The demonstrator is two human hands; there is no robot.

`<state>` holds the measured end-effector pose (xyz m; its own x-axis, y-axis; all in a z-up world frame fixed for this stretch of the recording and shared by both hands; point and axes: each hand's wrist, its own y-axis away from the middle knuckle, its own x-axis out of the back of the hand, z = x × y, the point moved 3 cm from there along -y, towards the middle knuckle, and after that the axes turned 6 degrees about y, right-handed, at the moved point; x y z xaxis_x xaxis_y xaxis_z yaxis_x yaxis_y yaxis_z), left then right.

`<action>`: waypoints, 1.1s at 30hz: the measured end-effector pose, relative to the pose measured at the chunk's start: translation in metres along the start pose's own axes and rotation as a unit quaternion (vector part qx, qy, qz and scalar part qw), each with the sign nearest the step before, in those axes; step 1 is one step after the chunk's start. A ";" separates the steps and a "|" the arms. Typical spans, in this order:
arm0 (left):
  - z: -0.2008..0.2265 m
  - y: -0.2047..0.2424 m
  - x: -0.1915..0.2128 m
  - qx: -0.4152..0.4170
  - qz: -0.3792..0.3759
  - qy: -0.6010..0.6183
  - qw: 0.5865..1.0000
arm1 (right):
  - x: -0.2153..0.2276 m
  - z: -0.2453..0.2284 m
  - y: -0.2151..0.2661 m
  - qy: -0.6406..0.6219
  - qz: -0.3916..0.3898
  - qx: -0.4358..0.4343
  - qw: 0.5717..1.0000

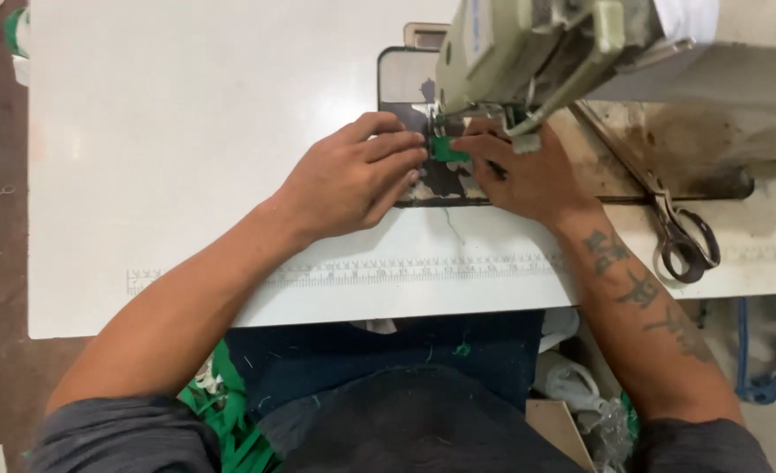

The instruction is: Feeding and guiding green fabric strips through an industrial sewing machine and cutting them with scissors.

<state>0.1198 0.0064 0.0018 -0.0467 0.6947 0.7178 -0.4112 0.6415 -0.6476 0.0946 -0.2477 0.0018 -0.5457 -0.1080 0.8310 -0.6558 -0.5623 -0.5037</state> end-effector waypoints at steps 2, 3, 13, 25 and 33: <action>0.009 -0.004 -0.006 -0.023 -0.004 -0.015 1.000 | 0.004 0.003 0.000 0.073 -0.008 0.000 0.997; 0.009 -0.004 -0.010 -0.018 -0.034 -0.029 0.999 | -0.007 0.014 0.007 -0.071 0.024 0.011 0.997; 0.010 -0.006 -0.008 0.041 -0.175 -0.099 0.979 | -0.035 0.024 0.020 -0.196 0.095 0.026 0.976; -0.007 -0.001 -0.003 0.010 -0.185 -0.150 0.971 | -0.034 0.023 0.031 -0.209 -0.118 -0.056 0.969; -0.041 0.017 0.008 0.131 -0.146 -0.231 0.953 | -0.010 0.008 0.008 -0.198 -0.292 -0.136 0.926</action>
<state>0.1496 0.0356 -0.0137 -0.2664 0.2416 0.9331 -0.6790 0.6400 -0.3595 0.0993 -0.2578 -0.0088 0.1416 -0.1727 0.9747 -0.9155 -0.3973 0.0626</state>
